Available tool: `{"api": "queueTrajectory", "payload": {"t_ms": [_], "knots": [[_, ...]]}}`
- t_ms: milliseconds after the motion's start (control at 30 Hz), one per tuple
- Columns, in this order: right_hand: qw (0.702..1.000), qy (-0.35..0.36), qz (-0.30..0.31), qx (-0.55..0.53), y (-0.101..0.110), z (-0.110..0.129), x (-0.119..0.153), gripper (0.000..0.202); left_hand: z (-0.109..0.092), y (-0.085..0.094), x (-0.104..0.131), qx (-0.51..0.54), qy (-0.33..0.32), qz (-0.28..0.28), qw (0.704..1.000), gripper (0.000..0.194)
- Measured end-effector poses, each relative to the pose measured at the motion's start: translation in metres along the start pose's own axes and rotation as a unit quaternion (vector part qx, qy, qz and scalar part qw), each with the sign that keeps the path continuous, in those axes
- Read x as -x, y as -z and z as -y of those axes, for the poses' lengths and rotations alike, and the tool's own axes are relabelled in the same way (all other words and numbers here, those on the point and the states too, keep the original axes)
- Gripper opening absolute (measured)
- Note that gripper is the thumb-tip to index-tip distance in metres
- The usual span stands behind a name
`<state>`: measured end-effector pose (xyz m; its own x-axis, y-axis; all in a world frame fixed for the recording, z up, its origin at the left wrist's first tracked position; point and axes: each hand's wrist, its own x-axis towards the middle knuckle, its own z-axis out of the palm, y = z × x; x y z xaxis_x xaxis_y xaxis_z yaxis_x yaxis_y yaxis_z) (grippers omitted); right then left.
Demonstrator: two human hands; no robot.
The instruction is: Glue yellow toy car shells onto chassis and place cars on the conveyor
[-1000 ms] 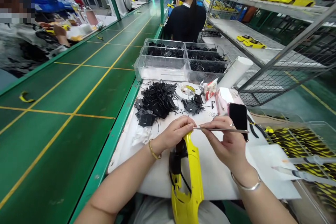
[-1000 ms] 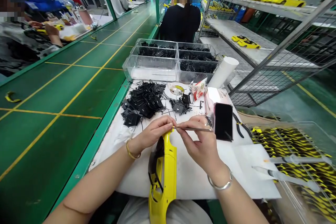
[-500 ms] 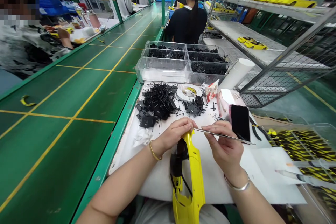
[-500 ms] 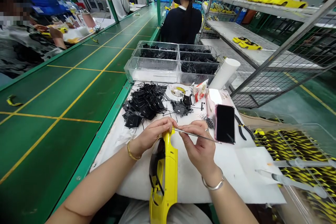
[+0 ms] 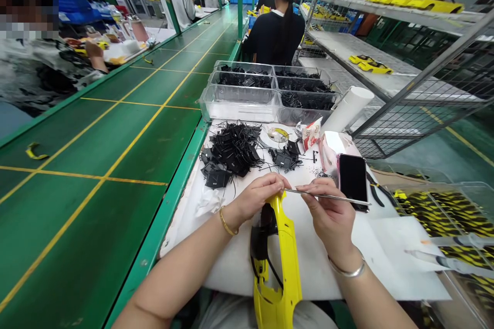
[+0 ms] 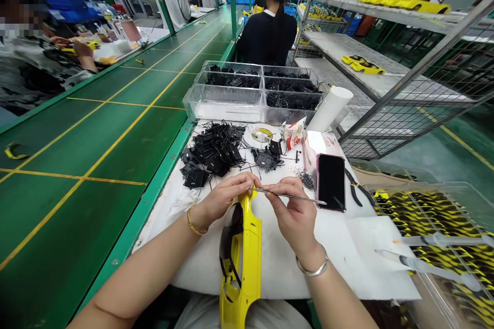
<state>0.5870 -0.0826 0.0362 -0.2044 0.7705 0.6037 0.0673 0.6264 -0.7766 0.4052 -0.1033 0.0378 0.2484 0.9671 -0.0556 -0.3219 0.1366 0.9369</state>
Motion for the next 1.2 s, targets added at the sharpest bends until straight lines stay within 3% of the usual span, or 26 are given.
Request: {"api": "queueTrajectory", "payload": {"t_ms": [267, 367, 433, 567, 667, 767, 1200], "knots": [[1.0, 0.005, -0.009, -0.002, 0.003, 0.007, -0.001, 0.023, 0.001, 0.0, -0.001, -0.026, -0.035, -0.004, 0.999, 0.02], [1.0, 0.011, -0.018, 0.015, 0.01, 0.021, 0.005, 0.023, -0.002, 0.004, 0.0, -0.104, -0.066, 0.021, 0.992, 0.013], [0.999, 0.011, -0.029, 0.023, 0.015, 0.032, 0.017, 0.023, -0.005, 0.006, 0.002, -0.2, -0.095, 0.058, 0.973, 0.016], [0.998, -0.046, -0.046, -0.022, 0.016, 0.048, 0.054, 0.025, -0.012, 0.009, 0.006, -0.369, -0.144, 0.139, 0.908, 0.02], [0.993, -0.08, -0.062, -0.067, 0.011, 0.05, 0.079, 0.029, -0.015, 0.01, 0.007, -0.432, -0.173, 0.194, 0.864, 0.019], [0.993, -0.068, -0.083, -0.056, 0.006, 0.048, 0.09, 0.03, -0.014, 0.01, 0.008, -0.455, -0.189, 0.228, 0.84, 0.025], [0.993, -0.062, -0.078, -0.056, 0.002, 0.042, 0.093, 0.033, -0.01, 0.011, 0.01, -0.463, -0.163, 0.219, 0.843, 0.029]]}}
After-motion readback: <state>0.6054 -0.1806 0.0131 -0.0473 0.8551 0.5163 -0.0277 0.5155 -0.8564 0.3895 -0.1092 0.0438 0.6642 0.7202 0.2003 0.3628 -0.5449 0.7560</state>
